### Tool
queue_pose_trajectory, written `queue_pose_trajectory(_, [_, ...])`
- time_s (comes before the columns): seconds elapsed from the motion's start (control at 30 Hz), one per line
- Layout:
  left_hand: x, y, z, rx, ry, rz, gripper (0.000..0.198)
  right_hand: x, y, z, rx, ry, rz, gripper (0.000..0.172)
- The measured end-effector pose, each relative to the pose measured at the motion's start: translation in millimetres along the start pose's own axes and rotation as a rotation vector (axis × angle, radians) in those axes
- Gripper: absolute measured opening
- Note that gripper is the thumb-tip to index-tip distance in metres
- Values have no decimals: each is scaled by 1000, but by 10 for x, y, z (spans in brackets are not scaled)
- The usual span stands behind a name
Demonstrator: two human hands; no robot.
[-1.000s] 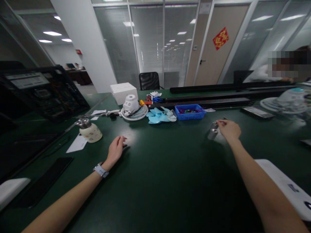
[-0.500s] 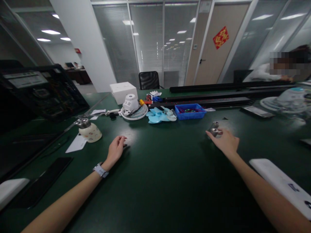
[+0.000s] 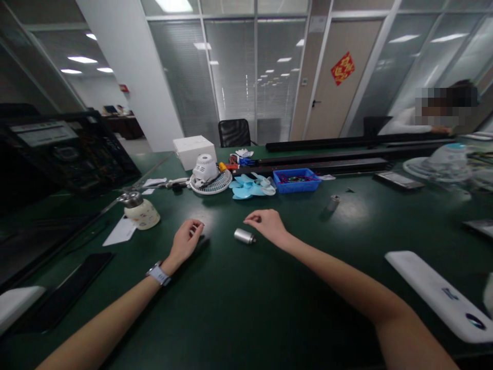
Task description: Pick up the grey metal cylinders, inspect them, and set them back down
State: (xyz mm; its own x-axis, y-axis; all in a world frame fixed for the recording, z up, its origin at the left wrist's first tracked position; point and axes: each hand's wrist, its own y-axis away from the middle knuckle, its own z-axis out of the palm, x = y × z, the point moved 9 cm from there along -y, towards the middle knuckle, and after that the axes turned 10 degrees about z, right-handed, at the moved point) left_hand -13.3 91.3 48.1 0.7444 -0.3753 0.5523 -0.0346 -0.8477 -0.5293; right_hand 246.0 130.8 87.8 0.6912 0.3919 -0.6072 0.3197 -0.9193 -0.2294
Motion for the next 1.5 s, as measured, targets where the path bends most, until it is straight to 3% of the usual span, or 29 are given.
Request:
queue_pose_trajectory(0.17, [221, 43, 28, -66, 28, 98, 32, -446, 118, 348, -47, 19, -149, 48])
queue_pose_trajectory(0.33, [831, 257, 262, -426, -6, 508, 45, -542, 543, 770, -233, 17, -231, 82])
queue_pose_trajectory(0.4, [928, 325, 325, -504, -75, 548, 36, -600, 671, 826, -237, -15, -267, 87])
queue_pose_trajectory(0.5, [981, 373, 386, -551, -100, 550, 29, -697, 793, 827, -193, -13, -331, 80])
queue_pose_trajectory(0.67, [927, 390, 428, -547, -28, 490, 22, -757, 831, 777, -98, 106, -389, 70])
queue_pose_trajectory(0.83, [742, 383, 476, -526, 63, 333, 10, -810, 831, 835, -133, 171, -541, 52])
queue_pose_trajectory(0.9, [708, 375, 485, -487, 103, 318, 16, -798, 803, 848, -130, 204, -560, 47])
queue_pose_trajectory(1.1, [386, 233, 360, -211, 205, 102, 23, -788, 755, 853, -112, 298, -554, 39])
queue_pose_trajectory(1.23, [160, 147, 197, -48, 232, -47, 22, -665, 616, 769, -154, 151, -371, 34])
queue_pose_trajectory(1.3, [191, 109, 106, 2, 187, -20, 24, -551, 510, 712, -170, 32, -252, 30])
queue_pose_trajectory(1.37, [349, 74, 49, 16, 113, 95, 26, -433, 407, 662, -155, -45, -160, 27])
queue_pose_trajectory(1.5, [689, 51, 120, -42, 2, 301, 28, -234, 254, 645, -114, -82, -74, 28])
